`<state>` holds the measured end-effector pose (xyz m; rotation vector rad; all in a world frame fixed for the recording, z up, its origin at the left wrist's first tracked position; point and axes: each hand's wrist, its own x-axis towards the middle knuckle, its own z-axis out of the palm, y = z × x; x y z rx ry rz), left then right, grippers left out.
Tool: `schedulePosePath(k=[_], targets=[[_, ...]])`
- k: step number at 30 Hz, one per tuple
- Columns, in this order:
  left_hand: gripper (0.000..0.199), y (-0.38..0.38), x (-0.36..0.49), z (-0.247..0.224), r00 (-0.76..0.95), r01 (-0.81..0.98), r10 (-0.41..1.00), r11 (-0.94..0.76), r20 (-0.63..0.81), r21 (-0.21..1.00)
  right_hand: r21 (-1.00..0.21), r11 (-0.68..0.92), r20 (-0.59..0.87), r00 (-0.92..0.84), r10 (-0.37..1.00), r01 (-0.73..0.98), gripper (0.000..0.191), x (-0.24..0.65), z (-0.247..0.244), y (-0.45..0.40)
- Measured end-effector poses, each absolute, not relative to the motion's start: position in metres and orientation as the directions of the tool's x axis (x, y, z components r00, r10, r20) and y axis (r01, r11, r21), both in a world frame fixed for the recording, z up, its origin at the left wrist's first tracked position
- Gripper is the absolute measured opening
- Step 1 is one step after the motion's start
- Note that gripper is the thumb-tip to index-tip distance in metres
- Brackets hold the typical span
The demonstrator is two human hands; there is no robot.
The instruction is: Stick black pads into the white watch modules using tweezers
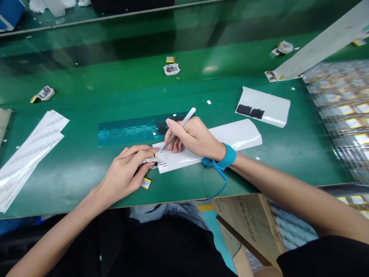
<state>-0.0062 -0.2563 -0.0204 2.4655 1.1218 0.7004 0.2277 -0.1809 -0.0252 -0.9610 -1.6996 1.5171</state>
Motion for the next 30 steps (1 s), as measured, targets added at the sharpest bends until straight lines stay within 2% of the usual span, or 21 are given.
schedulePosePath(k=[6,11,15,19,22,25,27,30], targets=[[0.021,-0.255,-0.005,-0.021,0.547,0.640,0.786,-0.615,0.288,0.461,-0.996,-0.046,-0.084,-0.605,0.792,0.078,0.070,0.228,-0.023,-0.175],[0.017,-0.254,-0.006,-0.020,0.540,0.646,0.787,-0.614,0.298,0.453,-0.995,-0.099,-0.096,-0.555,0.826,0.024,0.066,0.230,-0.021,-0.173],[0.016,-0.254,-0.005,-0.022,0.518,0.649,0.805,-0.591,0.290,0.479,-0.998,-0.065,-0.068,-0.535,0.842,0.025,0.061,0.232,-0.021,-0.171],[0.018,-0.263,-0.005,-0.013,0.483,0.517,0.786,-0.612,0.387,0.598,-0.999,0.036,0.049,-0.461,0.886,-0.036,0.055,0.231,-0.019,-0.173],[0.022,-0.265,-0.001,0.008,0.289,0.431,0.843,-0.538,0.453,0.725,-0.980,0.152,0.183,-0.269,0.946,-0.130,0.049,0.230,-0.012,-0.179],[0.017,-0.252,0.009,0.025,0.145,0.372,0.943,-0.332,0.299,0.867,-0.943,0.257,0.287,-0.126,0.949,-0.212,0.044,0.231,-0.005,-0.184],[0.015,-0.238,0.018,0.028,0.203,0.268,0.968,-0.198,0.146,0.943,-0.923,0.288,0.325,-0.119,0.938,-0.254,0.040,0.231,-0.001,-0.188],[0.027,-0.224,0.028,0.021,0.339,0.099,0.941,-0.038,0.002,0.994,-0.941,0.255,0.305,-0.227,0.925,-0.224,0.038,0.229,0.001,-0.193]])
